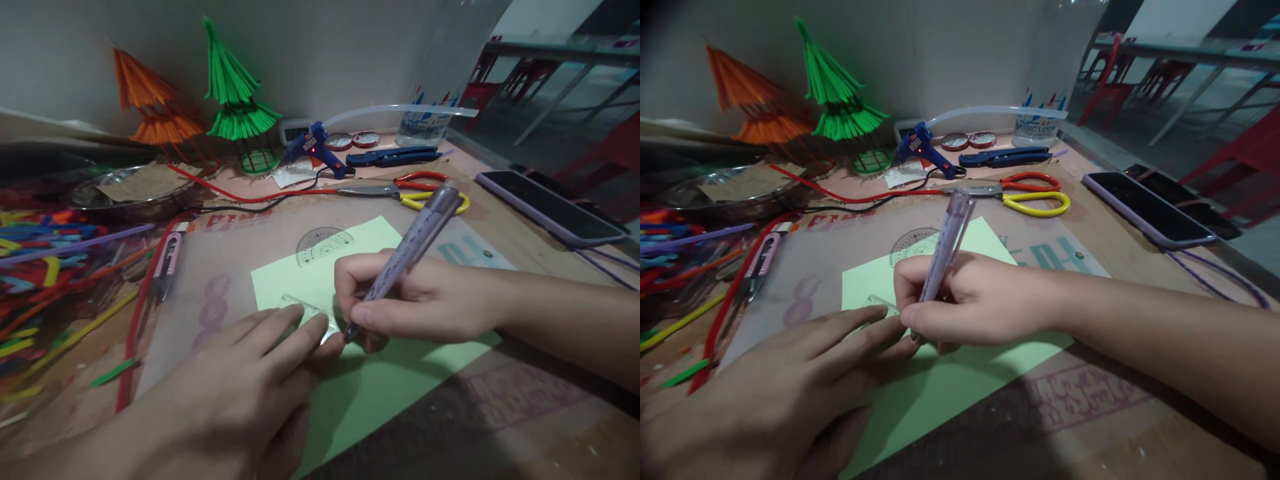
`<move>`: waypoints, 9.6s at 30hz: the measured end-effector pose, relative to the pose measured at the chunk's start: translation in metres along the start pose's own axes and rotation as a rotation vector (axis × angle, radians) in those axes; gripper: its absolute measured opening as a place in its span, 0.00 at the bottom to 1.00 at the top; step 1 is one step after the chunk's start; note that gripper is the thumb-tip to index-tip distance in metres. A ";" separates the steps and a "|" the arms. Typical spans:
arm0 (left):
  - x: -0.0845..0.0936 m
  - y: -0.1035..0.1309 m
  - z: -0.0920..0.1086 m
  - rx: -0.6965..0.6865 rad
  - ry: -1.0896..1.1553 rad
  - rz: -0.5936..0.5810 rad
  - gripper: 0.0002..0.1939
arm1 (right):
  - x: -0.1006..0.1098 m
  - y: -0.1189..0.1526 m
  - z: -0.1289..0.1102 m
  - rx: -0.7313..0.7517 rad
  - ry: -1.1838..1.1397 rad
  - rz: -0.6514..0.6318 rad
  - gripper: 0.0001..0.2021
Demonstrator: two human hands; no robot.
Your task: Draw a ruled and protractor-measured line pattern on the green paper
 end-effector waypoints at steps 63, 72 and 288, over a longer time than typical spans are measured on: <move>0.008 -0.016 0.000 -0.019 0.017 0.010 0.24 | 0.004 -0.008 0.001 0.228 0.461 0.102 0.07; 0.008 -0.017 0.000 -0.012 0.035 0.013 0.24 | 0.009 -0.003 -0.003 0.201 0.249 0.184 0.08; 0.001 -0.011 -0.001 -0.159 -0.118 -0.016 0.25 | 0.010 -0.009 0.007 0.291 0.431 0.193 0.15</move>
Point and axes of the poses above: each hand's wrist, its own y-axis away from the middle knuckle, its own x-axis out of the back of the hand, z = x × y, the point moved 4 cm from there along -y, towards the middle knuckle, and after that the axes turned 15 degrees about z, right-handed, at the moved point
